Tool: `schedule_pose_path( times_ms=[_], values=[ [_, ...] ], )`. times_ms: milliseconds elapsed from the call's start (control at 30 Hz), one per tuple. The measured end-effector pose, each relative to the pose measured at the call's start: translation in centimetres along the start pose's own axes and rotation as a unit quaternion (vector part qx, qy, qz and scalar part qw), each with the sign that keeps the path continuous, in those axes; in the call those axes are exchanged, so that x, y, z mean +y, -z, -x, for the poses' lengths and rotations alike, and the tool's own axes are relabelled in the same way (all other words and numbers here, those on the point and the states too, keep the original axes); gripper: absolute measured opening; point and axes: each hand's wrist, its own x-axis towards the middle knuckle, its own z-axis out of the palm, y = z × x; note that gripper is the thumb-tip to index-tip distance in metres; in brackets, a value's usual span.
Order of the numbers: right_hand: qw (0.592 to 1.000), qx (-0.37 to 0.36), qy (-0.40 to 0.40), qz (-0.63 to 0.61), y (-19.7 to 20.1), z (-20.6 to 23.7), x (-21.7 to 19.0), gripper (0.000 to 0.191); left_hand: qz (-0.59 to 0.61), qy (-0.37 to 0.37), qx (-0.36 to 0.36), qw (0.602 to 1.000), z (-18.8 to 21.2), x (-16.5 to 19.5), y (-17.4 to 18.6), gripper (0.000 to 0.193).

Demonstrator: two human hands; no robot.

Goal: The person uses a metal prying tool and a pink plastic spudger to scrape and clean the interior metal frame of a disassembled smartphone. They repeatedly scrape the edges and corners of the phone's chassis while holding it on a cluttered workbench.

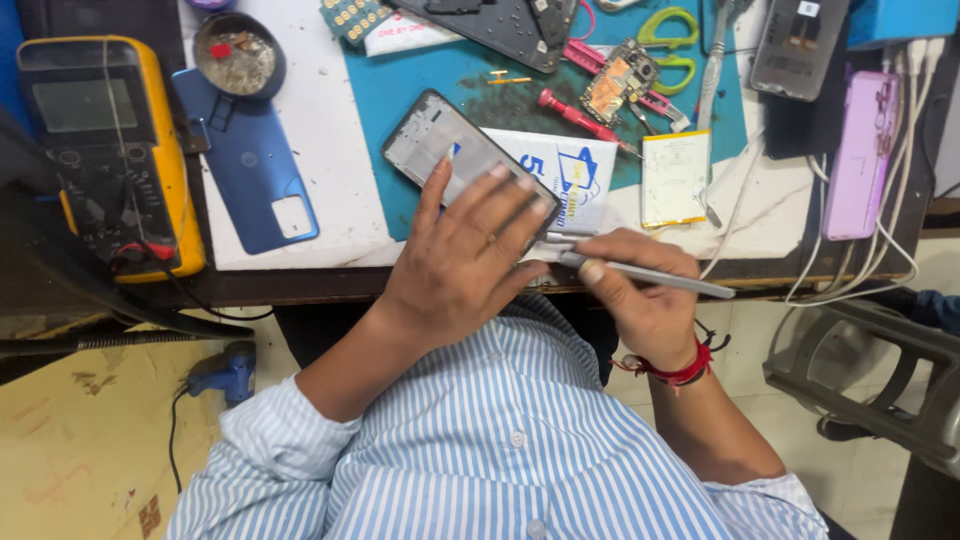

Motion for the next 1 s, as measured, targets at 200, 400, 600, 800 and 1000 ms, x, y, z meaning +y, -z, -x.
schedule_pose_path(
  times_ms=[200,400,600,800,1000],
  values=[
    [0.995,-0.096,0.023,0.011,1.2,0.5,0.0,0.02,0.019,-0.088,-0.05,0.995,1.3,0.2,1.6,0.018],
    [0.98,0.157,-0.001,-0.125,2.0,2.0,1.6,0.021,0.069,0.016,-0.214,0.974,1.6,0.1,2.8,0.033],
    [0.96,0.193,0.002,-0.203,1.5,2.5,2.8,0.023,-0.059,-0.057,-0.197,0.977,-3.5,-3.0,3.3,0.089],
    [0.96,0.216,0.029,-0.177,1.2,3.5,2.8,0.024,-0.028,-0.078,-0.255,0.963,-6.9,-3.2,4.0,0.093],
    [0.947,0.238,0.023,-0.213,0.7,3.6,3.3,0.027,0.224,0.008,-0.01,0.974,-5.9,-2.8,6.1,0.082]
  ],
)
